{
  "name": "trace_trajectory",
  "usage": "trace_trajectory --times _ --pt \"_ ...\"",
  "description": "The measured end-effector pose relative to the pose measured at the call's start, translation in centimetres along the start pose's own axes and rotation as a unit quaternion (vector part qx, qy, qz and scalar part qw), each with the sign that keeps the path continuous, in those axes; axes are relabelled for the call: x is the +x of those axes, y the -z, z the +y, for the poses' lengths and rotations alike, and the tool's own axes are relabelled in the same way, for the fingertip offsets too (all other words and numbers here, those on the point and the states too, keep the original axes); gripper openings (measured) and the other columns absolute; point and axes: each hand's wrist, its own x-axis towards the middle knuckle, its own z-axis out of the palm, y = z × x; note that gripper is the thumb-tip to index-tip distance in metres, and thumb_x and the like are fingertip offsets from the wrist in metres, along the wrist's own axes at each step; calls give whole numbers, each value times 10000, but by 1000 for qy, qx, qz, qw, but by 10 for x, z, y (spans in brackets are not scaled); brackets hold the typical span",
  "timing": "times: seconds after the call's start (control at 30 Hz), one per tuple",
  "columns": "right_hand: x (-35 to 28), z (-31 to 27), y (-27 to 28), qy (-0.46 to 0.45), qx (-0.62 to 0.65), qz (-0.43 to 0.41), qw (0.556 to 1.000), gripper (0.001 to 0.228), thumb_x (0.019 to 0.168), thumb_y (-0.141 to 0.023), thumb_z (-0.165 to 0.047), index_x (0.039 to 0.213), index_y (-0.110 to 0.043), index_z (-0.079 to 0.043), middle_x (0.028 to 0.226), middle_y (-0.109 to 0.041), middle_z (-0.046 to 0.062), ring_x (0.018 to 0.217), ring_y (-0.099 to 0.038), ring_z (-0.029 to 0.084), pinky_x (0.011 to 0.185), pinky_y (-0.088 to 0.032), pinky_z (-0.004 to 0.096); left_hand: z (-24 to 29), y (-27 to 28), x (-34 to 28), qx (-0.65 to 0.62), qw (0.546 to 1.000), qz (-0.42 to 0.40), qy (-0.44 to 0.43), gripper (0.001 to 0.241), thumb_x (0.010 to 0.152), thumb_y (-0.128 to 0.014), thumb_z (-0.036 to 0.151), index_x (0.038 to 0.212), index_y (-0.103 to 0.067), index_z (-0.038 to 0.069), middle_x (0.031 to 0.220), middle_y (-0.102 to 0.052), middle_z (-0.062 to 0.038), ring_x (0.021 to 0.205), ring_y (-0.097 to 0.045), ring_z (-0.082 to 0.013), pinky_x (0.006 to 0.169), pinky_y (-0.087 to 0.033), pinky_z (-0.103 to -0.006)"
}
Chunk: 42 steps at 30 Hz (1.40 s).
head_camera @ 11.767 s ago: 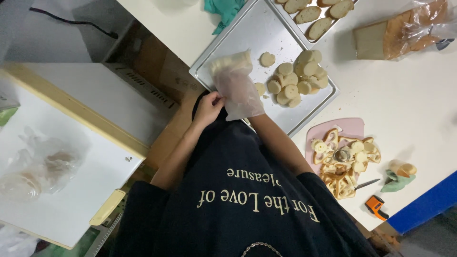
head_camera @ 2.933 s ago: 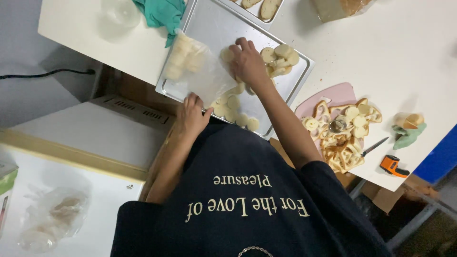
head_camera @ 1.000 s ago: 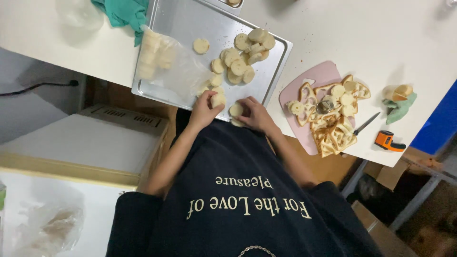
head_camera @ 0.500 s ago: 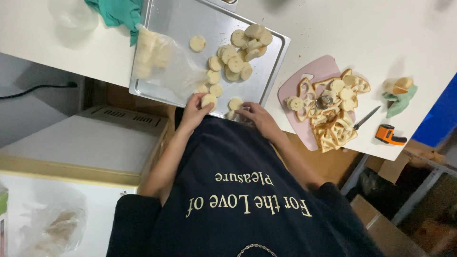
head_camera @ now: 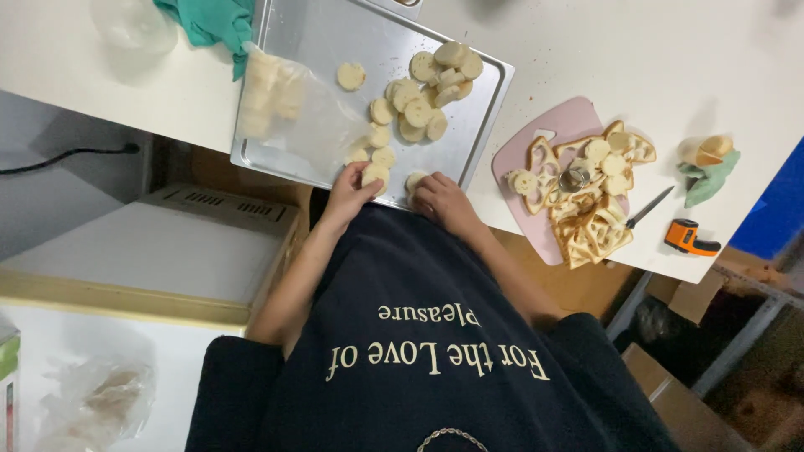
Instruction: Packing sliced bread into a plastic bag and sealing it with tape.
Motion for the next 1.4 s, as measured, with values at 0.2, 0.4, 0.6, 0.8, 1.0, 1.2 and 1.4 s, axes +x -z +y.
trace_trajectory --times 0.2,0.4,0.6,0.8,1.0,1.2,1.4 --pt "8 13 -6 -210 221 68 950 309 863 -762 -72 1160 -676 -56 951 -701 85 828 -700 240 765 -573 334 45 -10 -15 -134 987 -42 80 465 928 -650 173 1377 -537 138 1231 -646 -50 1029 -669 -175 834 -566 -338" --pt "10 1 11 -154 157 96 971 377 847 -764 -62 1212 -668 -51 1174 -621 149 965 -679 272 779 -583 334 61 -14 -18 -271 951 -87 121 420 972 -560 275 1347 -580 87 1175 -662 -110 974 -691 -258 816 -571 -389" --pt "14 -16 17 -13 -8 23 1000 557 746 -805 -143 1275 -656 -55 1313 -573 151 1131 -588 374 961 -509 429 52 -17 -4 -255 951 -84 155 309 998 -633 235 1253 -601 64 1094 -689 -90 949 -720 -271 805 -593 -401" --pt "9 1 6 -137 193 104 966 467 850 -813 -117 1280 -637 -76 1244 -665 120 1121 -668 297 985 -557 374 43 -24 10 -310 931 -120 147 305 946 -659 144 1235 -627 53 1103 -724 -103 1046 -726 -274 917 -594 -386" --pt "24 -33 31 -90 330 217 914 471 880 -850 -117 1208 -527 -14 1288 -674 136 1144 -698 243 1000 -574 342 52 -57 8 -325 924 -144 138 313 1013 -628 220 1293 -618 79 1194 -692 -72 1105 -673 -204 927 -564 -364" --pt "22 -43 50 -65 181 247 950 424 841 -898 -122 1079 -565 -13 1304 -719 166 1095 -696 243 947 -568 341 90 -81 -5 -360 913 -131 138 356 1018 -611 272 1329 -609 97 1221 -680 -66 1114 -680 -186 919 -565 -342" --pt "20 -69 88 -20 220 352 909 353 843 -894 -106 1062 -624 -44 1291 -640 174 1181 -683 319 994 -585 387 152 -111 -32 -332 930 -141 71 332 1035 -627 184 1347 -585 77 1233 -668 -79 1094 -669 -188 866 -580 -337"
